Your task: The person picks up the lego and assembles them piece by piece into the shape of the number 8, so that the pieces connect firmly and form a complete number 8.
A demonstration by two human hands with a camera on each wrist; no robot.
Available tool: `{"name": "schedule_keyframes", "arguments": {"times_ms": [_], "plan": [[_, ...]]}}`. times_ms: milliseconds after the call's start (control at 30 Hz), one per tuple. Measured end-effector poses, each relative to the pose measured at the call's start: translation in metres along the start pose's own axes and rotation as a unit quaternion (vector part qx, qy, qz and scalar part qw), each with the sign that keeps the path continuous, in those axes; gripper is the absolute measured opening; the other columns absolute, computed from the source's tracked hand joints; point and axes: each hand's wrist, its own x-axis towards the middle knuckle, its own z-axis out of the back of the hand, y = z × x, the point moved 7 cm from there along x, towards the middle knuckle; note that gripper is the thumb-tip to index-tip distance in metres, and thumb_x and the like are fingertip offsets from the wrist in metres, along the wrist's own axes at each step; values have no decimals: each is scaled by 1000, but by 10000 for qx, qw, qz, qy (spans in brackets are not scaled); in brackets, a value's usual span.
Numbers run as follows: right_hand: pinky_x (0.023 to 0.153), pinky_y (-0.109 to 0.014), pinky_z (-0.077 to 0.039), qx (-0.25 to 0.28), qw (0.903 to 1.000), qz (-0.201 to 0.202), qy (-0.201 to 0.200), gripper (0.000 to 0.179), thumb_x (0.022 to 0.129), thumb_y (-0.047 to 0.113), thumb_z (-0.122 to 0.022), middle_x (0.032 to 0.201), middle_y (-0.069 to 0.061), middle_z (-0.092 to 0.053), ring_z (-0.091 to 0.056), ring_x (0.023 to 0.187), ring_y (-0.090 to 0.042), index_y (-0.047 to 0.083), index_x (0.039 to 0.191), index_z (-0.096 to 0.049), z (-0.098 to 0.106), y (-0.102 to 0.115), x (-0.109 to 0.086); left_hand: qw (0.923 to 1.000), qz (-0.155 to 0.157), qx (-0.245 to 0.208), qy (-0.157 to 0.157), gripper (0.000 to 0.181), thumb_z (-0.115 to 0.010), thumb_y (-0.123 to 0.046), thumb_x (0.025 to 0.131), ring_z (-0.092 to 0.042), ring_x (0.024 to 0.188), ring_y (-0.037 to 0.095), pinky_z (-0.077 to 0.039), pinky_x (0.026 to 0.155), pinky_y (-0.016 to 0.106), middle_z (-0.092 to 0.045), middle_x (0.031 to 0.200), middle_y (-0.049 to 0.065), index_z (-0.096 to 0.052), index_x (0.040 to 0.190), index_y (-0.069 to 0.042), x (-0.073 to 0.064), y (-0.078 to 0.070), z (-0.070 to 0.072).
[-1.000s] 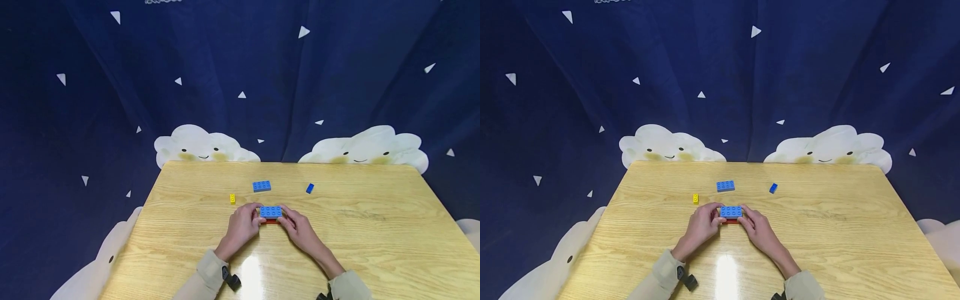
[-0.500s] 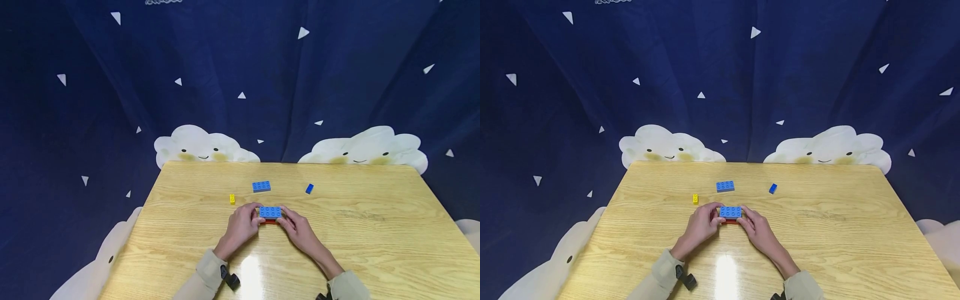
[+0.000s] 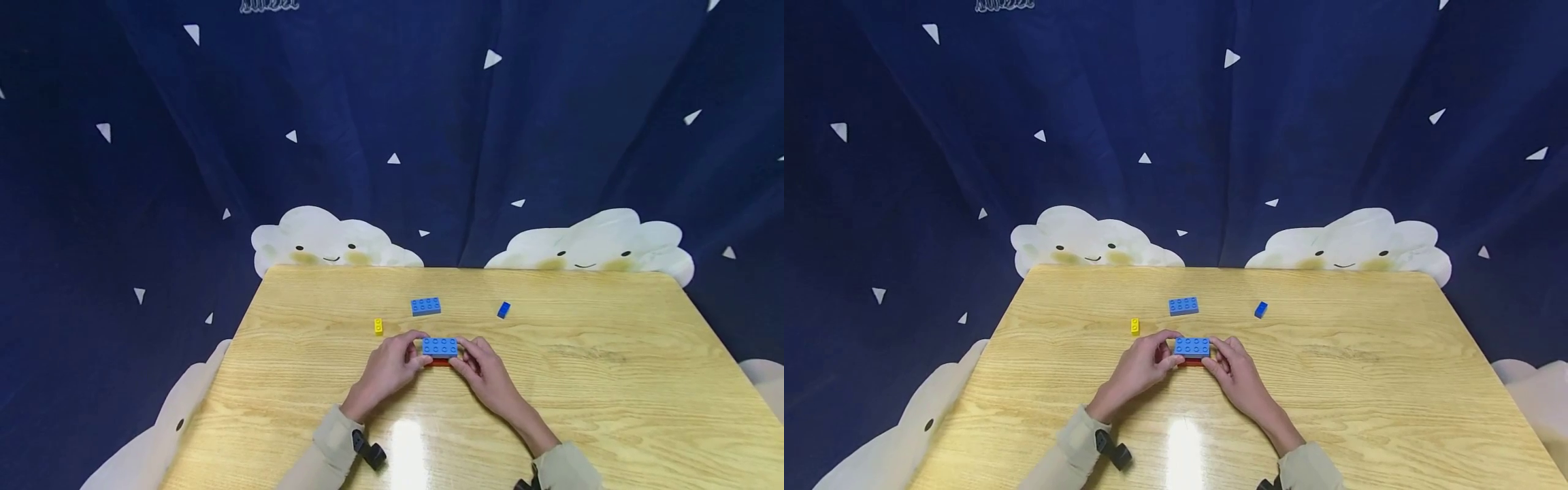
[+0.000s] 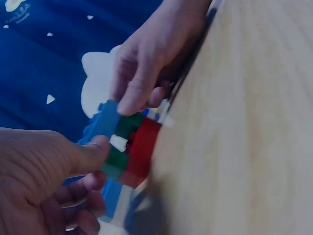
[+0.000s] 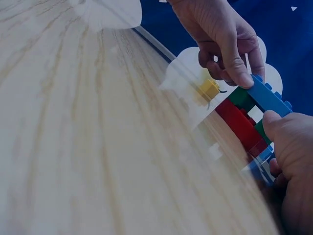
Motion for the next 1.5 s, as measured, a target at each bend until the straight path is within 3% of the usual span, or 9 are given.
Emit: {"name": "schedule_keyframes", "arguments": {"times_ms": [133,233,333,500,667,833,1067,1500], "plan": [[60,-20,-40,55,10000,10,49,41,97,11,-74,92,0,-52,-43,72,-3,-1,136,-65,0,0,1,9988,92,-303,372,41,-80,-27,95,-47,59,2,-37,53,22,-57,72,-10,-69,132,-13,0,6,6],[61,-21,-40,75,9999,5,93,41,97,12,-74,93,2,-52,-43,72,-3,0,136,-65,0,0,2,9975,112,-534,459,41,-79,-24,96,-49,61,3,-39,54,22,-58,73,-8,-68,133,-10,2,12,13],[61,-21,-41,83,9999,31,98,41,97,12,-74,93,4,-51,-44,72,-3,0,136,-65,0,0,1,9975,139,-626,308,42,-78,-22,96,-50,62,5,-41,57,23,-58,74,-7,-67,134,-7,3,19,22],[61,-21,-42,124,9998,44,124,43,98,13,-75,93,3,-51,-44,72,-3,-1,137,-64,-1,0,0,9977,345,-540,-236,44,-79,-19,96,-49,63,7,-40,58,24,-58,75,-5,-66,135,-4,6,36,35],[61,-20,-42,129,9997,64,174,44,97,13,-75,93,0,-53,-44,71,-4,-1,137,-64,-1,0,-1,9934,677,-511,-769,47,-78,-16,96,-49,63,10,-39,57,25,-57,77,-4,-64,139,-4,7,54,43],[61,-20,-42,122,9997,112,159,44,97,12,-75,93,-1,-53,-44,70,-4,-1,137,-64,-1,1,0,9898,834,-480,-1050,49,-79,-15,94,-48,64,10,-40,59,25,-56,77,-2,-64,139,-4,7,68,47],[61,-20,-41,94,9997,178,143,44,97,11,-75,92,0,-53,-45,69,-7,-2,137,-64,-1,2,0,9891,841,-375,-1153,51,-82,-12,91,-47,65,10,-41,63,28,-56,75,-1,-64,137,1,6,77,49],[61,-21,-41,73,9997,156,179,43,97,12,-75,90,2,-51,-44,68,-7,-3,136,-64,-2,1,0,9911,983,-215,-874,47,-81,-13,92,-46,65,11,-35,59,26,-54,74,-3,-67,136,-3,7,89,42]]}}
